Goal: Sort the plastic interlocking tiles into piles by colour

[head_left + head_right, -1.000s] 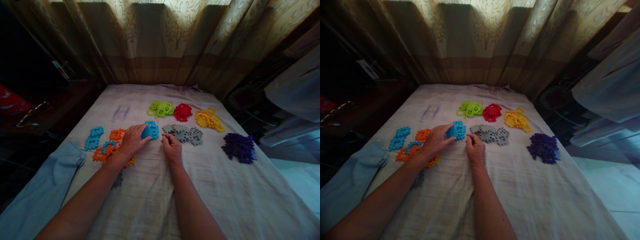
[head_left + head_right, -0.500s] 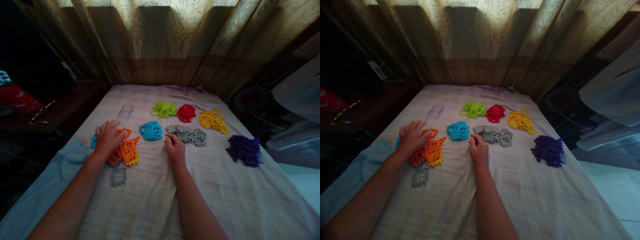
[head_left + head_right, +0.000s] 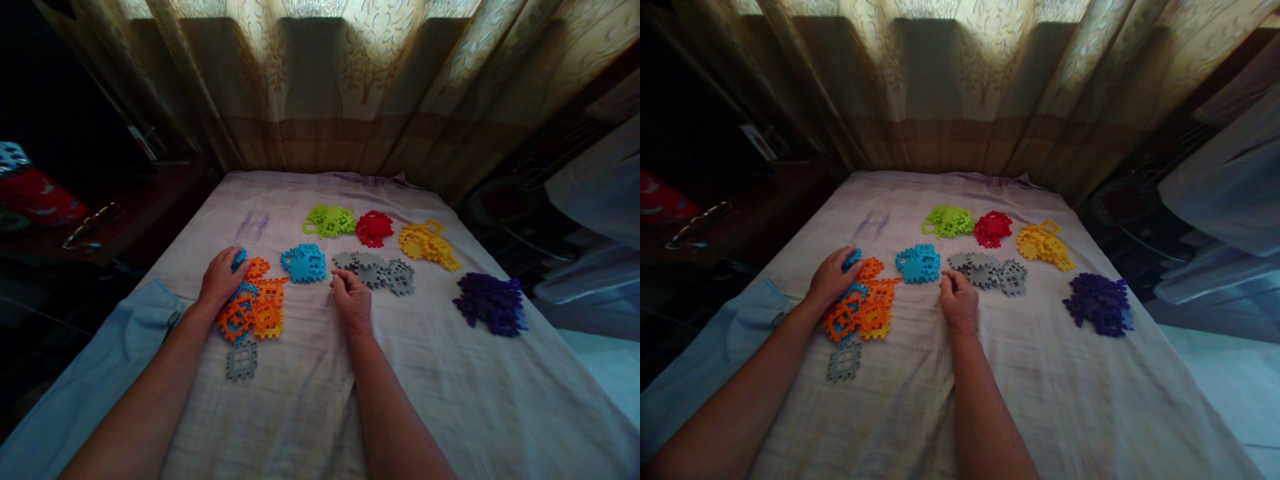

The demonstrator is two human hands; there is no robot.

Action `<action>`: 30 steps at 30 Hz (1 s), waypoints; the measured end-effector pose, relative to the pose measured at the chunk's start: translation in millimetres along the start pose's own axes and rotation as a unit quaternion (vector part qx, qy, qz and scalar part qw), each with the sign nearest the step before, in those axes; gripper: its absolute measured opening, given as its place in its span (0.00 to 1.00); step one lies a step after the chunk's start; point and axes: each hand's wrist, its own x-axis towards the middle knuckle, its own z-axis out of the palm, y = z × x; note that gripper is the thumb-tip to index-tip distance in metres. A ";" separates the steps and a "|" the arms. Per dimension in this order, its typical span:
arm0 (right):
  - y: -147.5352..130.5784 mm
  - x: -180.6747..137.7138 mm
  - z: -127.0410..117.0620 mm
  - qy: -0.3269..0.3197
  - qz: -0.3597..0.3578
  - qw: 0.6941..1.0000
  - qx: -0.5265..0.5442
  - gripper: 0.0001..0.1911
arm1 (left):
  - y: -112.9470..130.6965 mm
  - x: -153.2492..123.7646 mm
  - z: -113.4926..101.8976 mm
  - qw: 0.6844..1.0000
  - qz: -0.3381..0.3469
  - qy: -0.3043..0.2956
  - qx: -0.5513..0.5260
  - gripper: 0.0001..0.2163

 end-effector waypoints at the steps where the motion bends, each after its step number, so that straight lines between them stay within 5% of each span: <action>1: -0.1 0.0 0.0 -0.001 0.000 1.000 0.001 0.18 | 1.6 0.8 -0.9 1.000 0.002 0.000 -0.005 0.27; 11: 1.2 0.0 0.7 0.001 -0.001 1.000 -0.005 0.18 | 7.3 12.7 -16.1 0.995 -0.046 -0.043 0.078 0.28; 17: 1.9 0.0 0.8 -0.002 -0.002 1.000 0.000 0.18 | 19.2 12.7 -22.3 0.999 -0.032 -0.009 0.032 0.28; 30: -1.4 -0.2 0.6 0.004 -0.007 1.000 -0.005 0.17 | 107.4 24.3 3.1 0.980 0.171 -0.059 -0.080 0.28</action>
